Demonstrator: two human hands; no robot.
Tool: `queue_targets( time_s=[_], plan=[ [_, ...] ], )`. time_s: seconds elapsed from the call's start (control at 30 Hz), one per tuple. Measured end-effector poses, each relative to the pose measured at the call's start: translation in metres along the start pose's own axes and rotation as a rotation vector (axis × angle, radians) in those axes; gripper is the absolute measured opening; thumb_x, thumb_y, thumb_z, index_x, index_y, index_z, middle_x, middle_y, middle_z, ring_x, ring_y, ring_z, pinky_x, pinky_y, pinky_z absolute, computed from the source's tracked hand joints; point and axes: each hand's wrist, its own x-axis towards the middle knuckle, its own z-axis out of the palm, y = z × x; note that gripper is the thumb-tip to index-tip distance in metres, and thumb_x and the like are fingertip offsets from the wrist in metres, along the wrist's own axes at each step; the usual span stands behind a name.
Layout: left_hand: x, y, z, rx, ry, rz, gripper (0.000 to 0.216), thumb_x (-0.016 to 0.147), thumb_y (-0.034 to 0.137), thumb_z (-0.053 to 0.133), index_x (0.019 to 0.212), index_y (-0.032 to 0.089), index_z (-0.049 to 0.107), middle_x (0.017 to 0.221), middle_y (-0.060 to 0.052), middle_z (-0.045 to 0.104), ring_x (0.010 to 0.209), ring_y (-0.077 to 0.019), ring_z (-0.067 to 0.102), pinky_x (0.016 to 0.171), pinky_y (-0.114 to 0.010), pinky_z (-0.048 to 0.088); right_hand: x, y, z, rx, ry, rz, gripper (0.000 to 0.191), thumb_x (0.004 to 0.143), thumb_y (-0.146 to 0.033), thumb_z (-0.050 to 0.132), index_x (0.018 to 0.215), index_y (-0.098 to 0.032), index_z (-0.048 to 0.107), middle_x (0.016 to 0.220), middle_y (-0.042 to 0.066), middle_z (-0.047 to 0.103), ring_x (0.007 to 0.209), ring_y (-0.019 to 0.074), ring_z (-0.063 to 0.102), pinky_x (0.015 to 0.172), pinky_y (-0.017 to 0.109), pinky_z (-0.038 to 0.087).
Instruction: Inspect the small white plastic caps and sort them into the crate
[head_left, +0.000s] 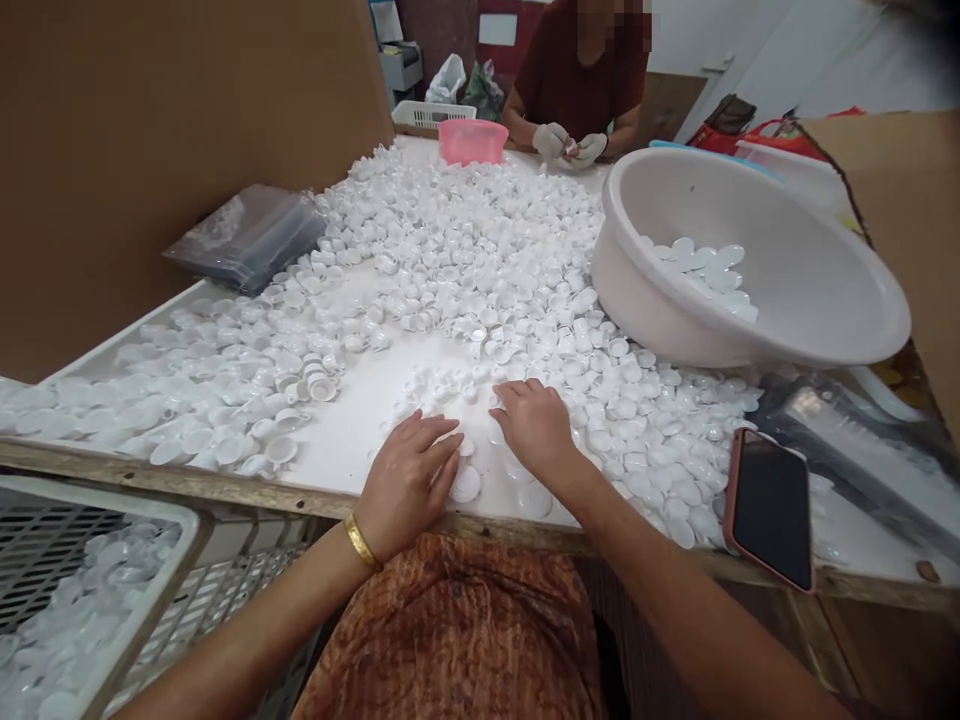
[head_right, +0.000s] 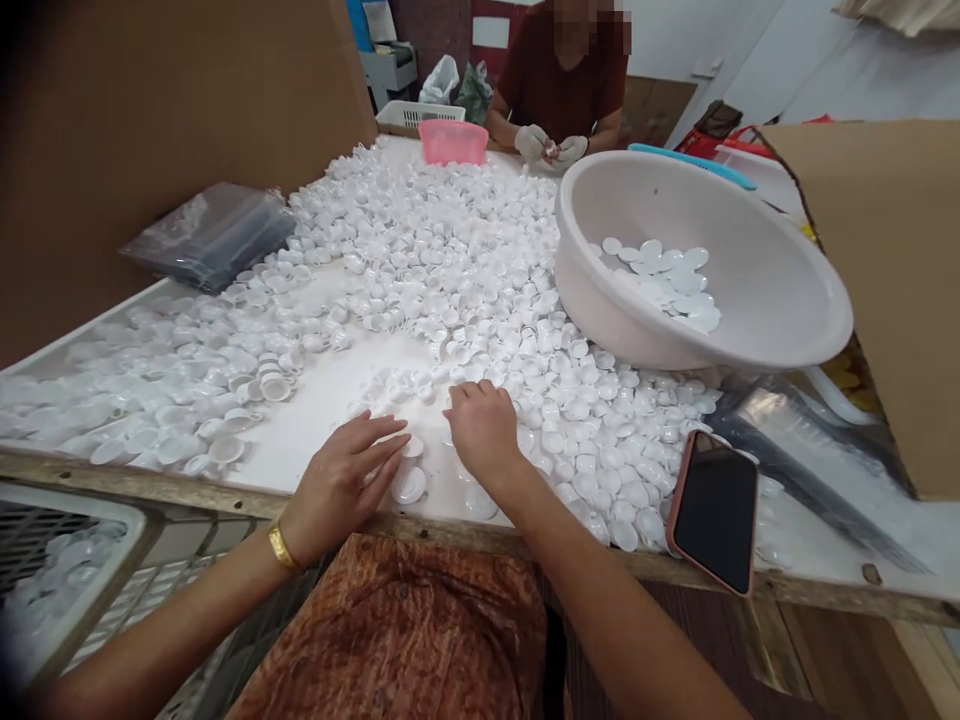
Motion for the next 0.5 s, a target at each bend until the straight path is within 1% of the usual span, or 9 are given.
queue_targets(
  time_s=[0.07, 0.17, 0.3, 0.37, 0.43, 0.5],
  plan=[
    [0.002, 0.000, 0.000, -0.026, 0.019, -0.041, 0.020, 0.085, 0.017, 0.047, 0.097, 0.016, 0.063, 0.103, -0.008, 0.064, 0.097, -0.0195, 0.057, 0.092, -0.042, 0.045, 0.006, 0.003, 0.003, -0.092, -0.048, -0.045, 0.013, 0.083, -0.023, 0.056, 0.091, -0.016, 0.064, 0.096, 0.010, 0.064, 0.091, 0.0244, 0.051, 0.073, 0.036, 0.036],
    [0.006, -0.002, -0.003, -0.039, 0.006, -0.080, 0.020, 0.086, 0.018, 0.046, 0.095, 0.016, 0.064, 0.100, -0.008, 0.065, 0.091, -0.0192, 0.057, 0.081, -0.038, 0.049, 0.008, 0.003, 0.006, -0.171, -0.042, -0.128, 0.013, 0.084, -0.023, 0.053, 0.085, -0.014, 0.063, 0.092, 0.011, 0.064, 0.089, 0.0248, 0.051, 0.073, 0.036, 0.035],
    [0.011, -0.013, -0.005, -0.021, 0.026, -0.156, 0.020, 0.085, 0.020, 0.048, 0.092, 0.017, 0.066, 0.096, -0.007, 0.066, 0.088, -0.0192, 0.058, 0.078, -0.037, 0.049, 0.005, 0.003, 0.006, -0.210, -0.029, -0.197, 0.020, 0.087, -0.018, 0.044, 0.084, -0.012, 0.063, 0.086, 0.013, 0.064, 0.086, 0.0247, 0.052, 0.073, 0.036, 0.034],
    [0.018, -0.018, -0.005, -0.010, 0.024, -0.198, 0.020, 0.085, 0.020, 0.048, 0.090, 0.017, 0.068, 0.094, -0.006, 0.066, 0.087, -0.0193, 0.059, 0.077, -0.036, 0.049, 0.006, 0.003, 0.002, -0.181, -0.024, -0.142, 0.023, 0.088, -0.018, 0.041, 0.083, -0.012, 0.063, 0.082, 0.012, 0.065, 0.084, 0.0237, 0.054, 0.073, 0.035, 0.034],
    [0.029, -0.022, -0.003, -0.009, 0.002, -0.239, 0.020, 0.084, 0.020, 0.049, 0.090, 0.018, 0.068, 0.094, -0.006, 0.066, 0.087, -0.0193, 0.058, 0.077, -0.034, 0.048, 0.009, 0.003, -0.003, -0.088, -0.016, 0.008, 0.025, 0.089, -0.020, 0.040, 0.083, -0.015, 0.063, 0.078, 0.009, 0.066, 0.078, 0.0207, 0.056, 0.068, 0.031, 0.035],
    [0.042, -0.023, -0.001, -0.025, -0.039, -0.286, 0.020, 0.083, 0.020, 0.050, 0.092, 0.019, 0.068, 0.094, -0.005, 0.066, 0.087, -0.0188, 0.058, 0.077, -0.033, 0.047, 0.014, 0.002, -0.007, 0.094, -0.013, 0.161, 0.024, 0.089, -0.023, 0.040, 0.084, -0.018, 0.063, 0.075, 0.005, 0.066, 0.071, 0.0170, 0.058, 0.062, 0.026, 0.035]
  ],
)
